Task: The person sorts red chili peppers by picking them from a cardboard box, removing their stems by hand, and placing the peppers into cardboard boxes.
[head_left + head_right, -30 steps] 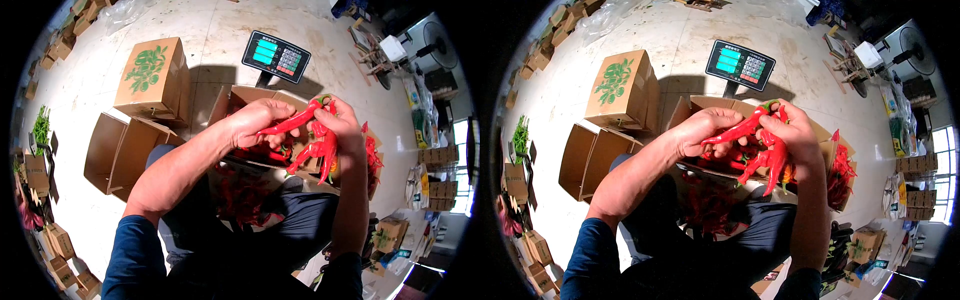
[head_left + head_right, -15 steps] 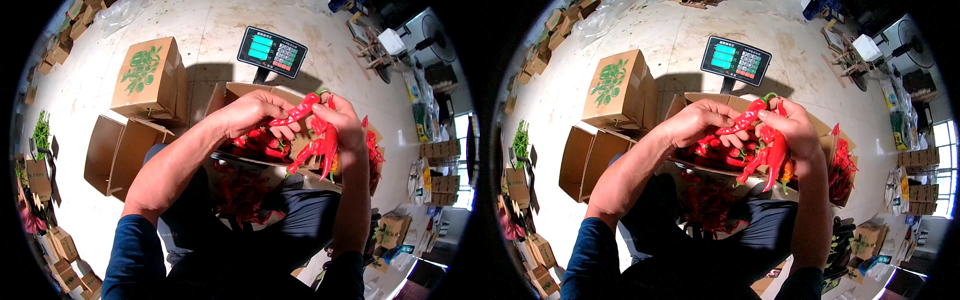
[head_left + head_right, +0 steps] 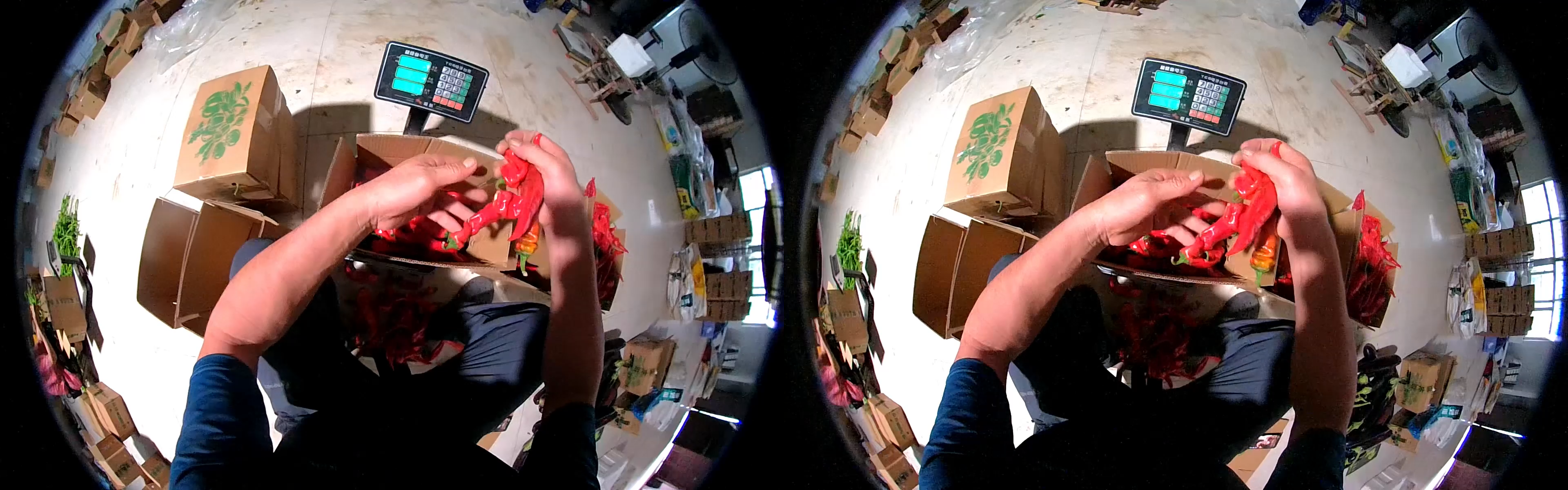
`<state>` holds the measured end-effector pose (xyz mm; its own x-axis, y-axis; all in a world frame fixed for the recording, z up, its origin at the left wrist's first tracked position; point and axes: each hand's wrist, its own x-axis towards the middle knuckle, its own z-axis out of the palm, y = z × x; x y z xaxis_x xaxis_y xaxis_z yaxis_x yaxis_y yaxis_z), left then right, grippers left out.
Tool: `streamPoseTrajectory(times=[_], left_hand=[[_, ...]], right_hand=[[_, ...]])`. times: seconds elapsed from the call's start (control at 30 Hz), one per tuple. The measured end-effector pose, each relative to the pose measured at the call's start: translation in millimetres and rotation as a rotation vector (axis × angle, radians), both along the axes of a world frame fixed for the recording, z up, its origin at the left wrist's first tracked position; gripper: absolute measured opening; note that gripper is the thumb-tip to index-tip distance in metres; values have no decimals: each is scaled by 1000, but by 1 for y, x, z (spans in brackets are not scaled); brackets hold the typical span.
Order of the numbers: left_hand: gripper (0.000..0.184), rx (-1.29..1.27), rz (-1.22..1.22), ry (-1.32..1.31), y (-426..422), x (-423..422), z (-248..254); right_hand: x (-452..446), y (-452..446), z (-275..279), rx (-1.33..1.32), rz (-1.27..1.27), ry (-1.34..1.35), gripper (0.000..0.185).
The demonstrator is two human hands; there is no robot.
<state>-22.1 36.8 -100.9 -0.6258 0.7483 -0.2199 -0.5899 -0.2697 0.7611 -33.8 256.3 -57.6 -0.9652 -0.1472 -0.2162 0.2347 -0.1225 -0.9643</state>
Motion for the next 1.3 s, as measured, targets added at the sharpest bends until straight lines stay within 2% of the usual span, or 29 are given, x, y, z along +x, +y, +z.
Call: streamPoseTrajectory(times=[0.1, 0.17, 0.33, 0.43, 0.57, 0.73, 0.87, 0.97, 1.3], left_hand=[[47, 118, -147, -64, 0, 3, -6], [36, 131, -172, -44, -1, 10, -5], [36, 114, -167, 16, -1, 14, -7], [40, 115, -144, 84, -1, 17, -3], [43, 124, -157, 55, -2, 16, -6], [40, 162, -220, -97, -5, 15, -9], [45, 195, -184, -76, -5, 17, -3], [47, 205, -146, -23, -5, 15, -5], [53, 204, -121, 2, -1, 9, -11]], right_hand=[[4, -10, 7, -63, 5, 32, 16], [4, -11, 8, -121, 34, 60, 19], [11, -15, 16, -315, 79, 69, 26], [3, -6, 7, -531, 189, 94, 27], [0, -1, 3, -689, 248, 101, 26], [3, 0, 11, -566, -30, 168, 29], [-1, 20, 6, -697, 86, 195, 24], [-8, 32, 1, -710, 312, 201, 25], [0, 38, 2, -488, 261, 116, 29]])
